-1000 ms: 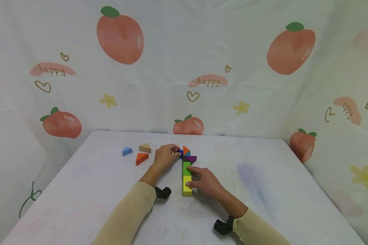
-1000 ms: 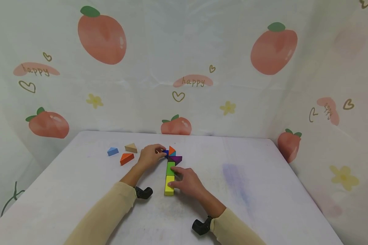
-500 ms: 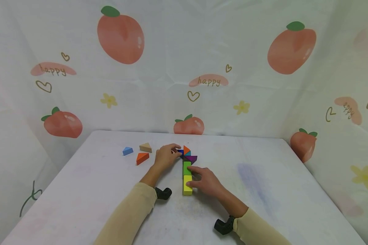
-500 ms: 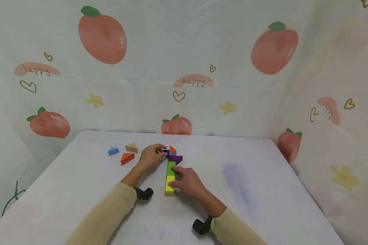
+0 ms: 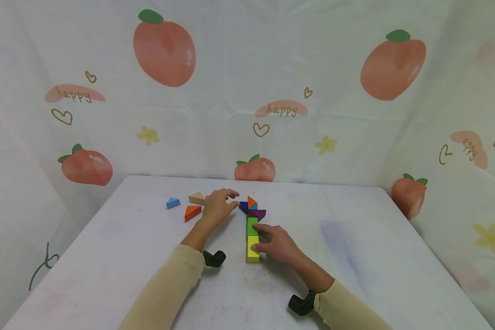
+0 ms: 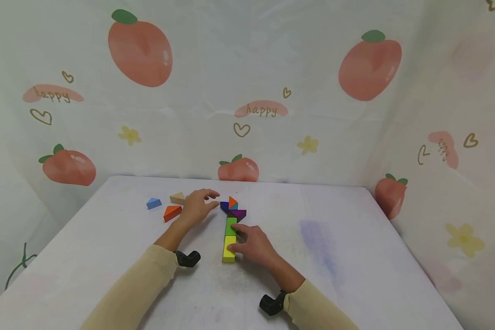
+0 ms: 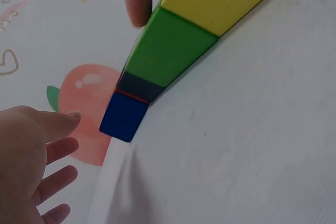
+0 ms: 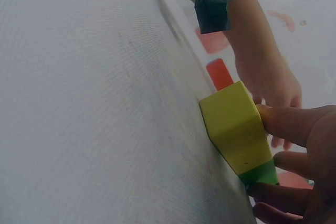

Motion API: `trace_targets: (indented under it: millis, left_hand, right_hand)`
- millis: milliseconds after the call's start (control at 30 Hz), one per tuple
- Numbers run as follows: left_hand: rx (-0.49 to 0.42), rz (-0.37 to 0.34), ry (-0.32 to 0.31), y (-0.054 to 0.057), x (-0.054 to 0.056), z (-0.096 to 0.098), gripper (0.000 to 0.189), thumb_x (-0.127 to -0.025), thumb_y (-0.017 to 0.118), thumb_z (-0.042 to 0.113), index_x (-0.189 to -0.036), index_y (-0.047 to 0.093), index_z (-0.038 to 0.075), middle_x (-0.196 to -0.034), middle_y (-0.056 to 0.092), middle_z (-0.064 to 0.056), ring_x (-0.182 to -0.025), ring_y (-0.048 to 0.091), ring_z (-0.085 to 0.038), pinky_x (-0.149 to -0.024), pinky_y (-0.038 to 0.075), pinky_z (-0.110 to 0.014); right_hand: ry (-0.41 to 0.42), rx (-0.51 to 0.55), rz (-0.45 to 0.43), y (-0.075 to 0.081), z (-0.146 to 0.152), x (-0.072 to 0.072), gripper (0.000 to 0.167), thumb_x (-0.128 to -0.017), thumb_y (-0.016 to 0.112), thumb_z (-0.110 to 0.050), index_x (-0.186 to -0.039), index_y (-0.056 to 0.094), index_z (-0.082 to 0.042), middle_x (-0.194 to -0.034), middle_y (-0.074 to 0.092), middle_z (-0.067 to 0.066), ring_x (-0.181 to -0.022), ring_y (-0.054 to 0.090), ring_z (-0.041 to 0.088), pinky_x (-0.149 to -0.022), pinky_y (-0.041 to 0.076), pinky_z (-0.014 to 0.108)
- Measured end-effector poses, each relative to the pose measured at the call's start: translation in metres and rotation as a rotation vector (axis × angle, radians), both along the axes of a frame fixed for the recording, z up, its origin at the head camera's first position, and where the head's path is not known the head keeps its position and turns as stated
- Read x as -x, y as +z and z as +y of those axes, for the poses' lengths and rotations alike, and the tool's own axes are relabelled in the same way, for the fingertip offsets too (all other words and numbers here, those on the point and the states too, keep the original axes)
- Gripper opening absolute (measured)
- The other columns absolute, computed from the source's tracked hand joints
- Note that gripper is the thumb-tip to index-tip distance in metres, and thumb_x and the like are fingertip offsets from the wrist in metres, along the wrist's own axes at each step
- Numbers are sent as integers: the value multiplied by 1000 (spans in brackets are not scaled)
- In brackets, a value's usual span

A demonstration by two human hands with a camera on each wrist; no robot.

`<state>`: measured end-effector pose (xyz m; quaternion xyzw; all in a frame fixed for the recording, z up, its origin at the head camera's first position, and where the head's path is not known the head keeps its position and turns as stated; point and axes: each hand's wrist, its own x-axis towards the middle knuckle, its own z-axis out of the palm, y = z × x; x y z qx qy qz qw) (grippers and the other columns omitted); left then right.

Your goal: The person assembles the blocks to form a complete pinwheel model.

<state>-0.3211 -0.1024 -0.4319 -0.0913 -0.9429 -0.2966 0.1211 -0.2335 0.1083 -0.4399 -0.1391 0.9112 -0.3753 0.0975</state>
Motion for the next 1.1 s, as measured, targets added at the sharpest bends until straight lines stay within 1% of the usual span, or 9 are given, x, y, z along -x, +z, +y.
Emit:
trace_targets:
  millis: [100, 233, 333, 433, 633, 733, 900, 1000, 1100]
  left_hand:
    - [0, 15, 5, 3, 0, -7, 26, -89, 72, 25, -115, 72, 20, -111, 69, 0, -103, 56, -24, -87, 42, -44]
    - [-11, 4, 3, 6, 1, -16, 27, -90, 72, 24, -117, 71, 18, -120, 66, -3, -113, 55, -28, -96, 43, -48]
    - [17, 2, 12, 7, 1, -23, 28, -90, 72, 24, -117, 71, 18, -125, 64, -5, -117, 53, -30, -98, 42, -50]
    - [66, 21, 21, 10, 2, -31, 28, -89, 72, 25, -117, 71, 19, -127, 63, -6, -117, 53, -32, -95, 42, -53]
    - [152, 79, -29, 14, 4, -51, 30, -87, 74, 22, -117, 71, 16, -128, 63, -7, -115, 54, -35, -95, 41, -54]
    - [180, 86, -48, 15, 5, -61, 33, -86, 76, 22, -118, 70, 14, -128, 62, -8, -113, 55, -36, -94, 42, -54]
    - [236, 43, -58, 15, 6, -75, 39, -85, 76, 23, -123, 67, 13, -133, 58, -9, -111, 55, -37, -91, 43, -57]
    - [273, 7, -62, 16, 5, -81, 43, -86, 74, 24, -127, 65, 13, -137, 54, -11, -115, 53, -40, -91, 43, -59]
    - [284, -17, -64, 15, 4, -85, 46, -87, 73, 24, -130, 62, 12, -140, 52, -13, -120, 50, -43, -93, 40, -61]
  right_hand:
    - [0, 1, -1, 1, 0, 0, 62, -83, 78, -36, -139, 56, -18, -137, 55, 7, -127, 45, 32, -103, 38, 55]
    - [-3, -1, -4, 1, 0, 0, 63, -83, 78, -37, -139, 56, -19, -137, 55, 6, -127, 45, 32, -103, 38, 55]
    - [-5, -1, -10, 1, 1, 0, 63, -82, 78, -37, -139, 56, -20, -138, 54, 6, -127, 45, 32, -102, 38, 55]
    - [-6, 8, -14, -1, 1, 1, 63, -82, 78, -37, -139, 56, -20, -138, 54, 6, -128, 44, 32, -103, 38, 55]
    - [10, 19, -11, -1, 1, 1, 63, -83, 78, -35, -139, 56, -18, -139, 54, 6, -129, 44, 32, -104, 37, 55]
    - [16, 18, -3, -1, 1, 2, 61, -83, 78, -34, -139, 56, -18, -139, 54, 6, -130, 44, 32, -104, 37, 55]
    - [14, 22, -2, 0, 1, 1, 61, -83, 77, -33, -138, 57, -18, -139, 54, 6, -130, 43, 32, -104, 37, 55]
    - [10, 24, -11, 0, 1, 1, 61, -83, 78, -33, -139, 56, -18, -139, 54, 7, -130, 43, 32, -104, 37, 55]
    - [9, 22, -16, 0, 1, 0, 61, -83, 78, -34, -139, 56, -18, -140, 53, 7, -130, 43, 32, -104, 37, 55]
